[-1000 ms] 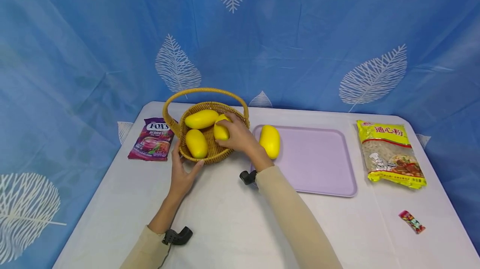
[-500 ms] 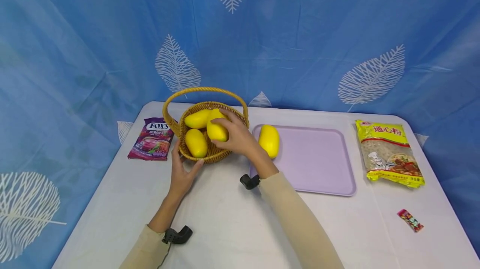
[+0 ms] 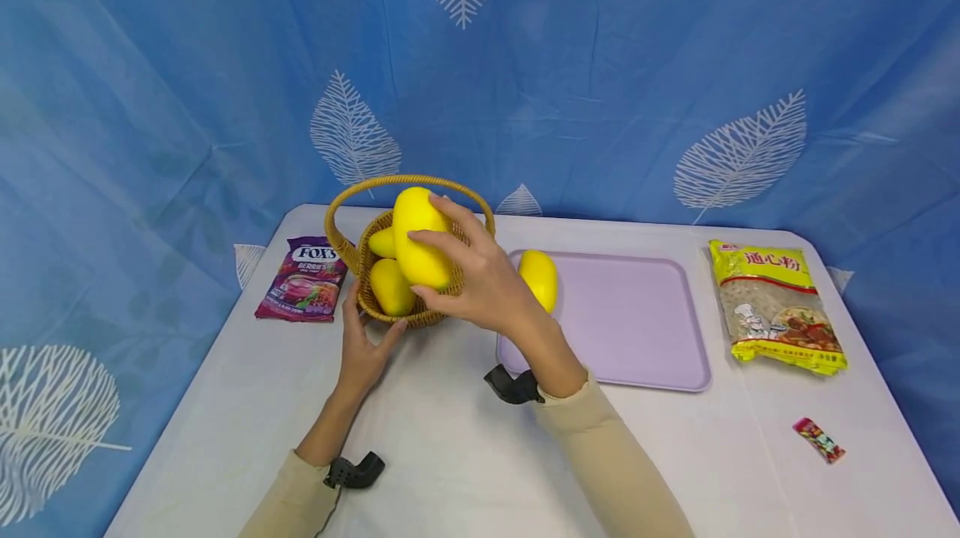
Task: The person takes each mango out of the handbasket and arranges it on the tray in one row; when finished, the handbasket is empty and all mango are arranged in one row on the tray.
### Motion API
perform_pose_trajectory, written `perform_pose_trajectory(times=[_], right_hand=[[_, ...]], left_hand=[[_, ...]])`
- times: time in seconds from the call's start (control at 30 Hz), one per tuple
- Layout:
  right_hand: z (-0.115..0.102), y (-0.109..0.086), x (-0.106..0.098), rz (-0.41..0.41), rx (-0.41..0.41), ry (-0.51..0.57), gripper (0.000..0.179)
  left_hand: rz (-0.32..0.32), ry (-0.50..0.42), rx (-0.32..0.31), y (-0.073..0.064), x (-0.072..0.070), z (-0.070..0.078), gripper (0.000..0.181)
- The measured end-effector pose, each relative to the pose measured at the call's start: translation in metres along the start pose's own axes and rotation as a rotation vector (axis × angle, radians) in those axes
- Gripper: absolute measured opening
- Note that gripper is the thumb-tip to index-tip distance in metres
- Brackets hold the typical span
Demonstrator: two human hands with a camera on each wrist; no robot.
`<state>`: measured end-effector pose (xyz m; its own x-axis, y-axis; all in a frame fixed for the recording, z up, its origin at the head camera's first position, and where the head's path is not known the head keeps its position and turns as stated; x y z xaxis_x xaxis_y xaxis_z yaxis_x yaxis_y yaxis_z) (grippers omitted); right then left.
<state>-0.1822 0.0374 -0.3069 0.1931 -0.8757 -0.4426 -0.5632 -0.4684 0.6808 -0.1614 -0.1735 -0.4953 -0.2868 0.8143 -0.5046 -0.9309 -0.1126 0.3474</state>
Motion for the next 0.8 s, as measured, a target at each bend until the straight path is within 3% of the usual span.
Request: perform_pose_trajectory(times=[0.13,0.37,0.6,0.8], right_hand=[[-0.003,-0.006,-0.022,0.055,-0.01,-0.028,0.057],[0.01,-0.031,-0.062,0.174,0.055,-0.085,0.058],[0.038,-0.065,-0.09,0.213,0.179,-0.1,0.062],[0.073,-0.1,-0.1,0.201,0.329,-0.125,0.059]], left_hand=[[0.0,-0.01,-0.003,0.0,0.0,0.0,0.095],[0.0,-0.015,0.002,-0.001,0.001,0.001,0.095],[0.0,0.013,0.0,0.0,0.003,-0.002,0.095],[0.003,-0.019,0.014,-0.001,0.003,-0.004,0.096]])
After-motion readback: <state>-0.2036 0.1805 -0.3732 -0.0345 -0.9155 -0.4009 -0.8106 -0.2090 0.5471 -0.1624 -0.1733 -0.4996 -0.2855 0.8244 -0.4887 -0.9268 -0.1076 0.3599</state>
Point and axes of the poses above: each hand's wrist, its own y-axis towards the middle knuckle, its own x-axis out of the palm, z = x × y, the point moved 6 cm from there along y, towards the middle knuckle, and after that the axes turned 12 degrees about y, right-handed, at the moved point
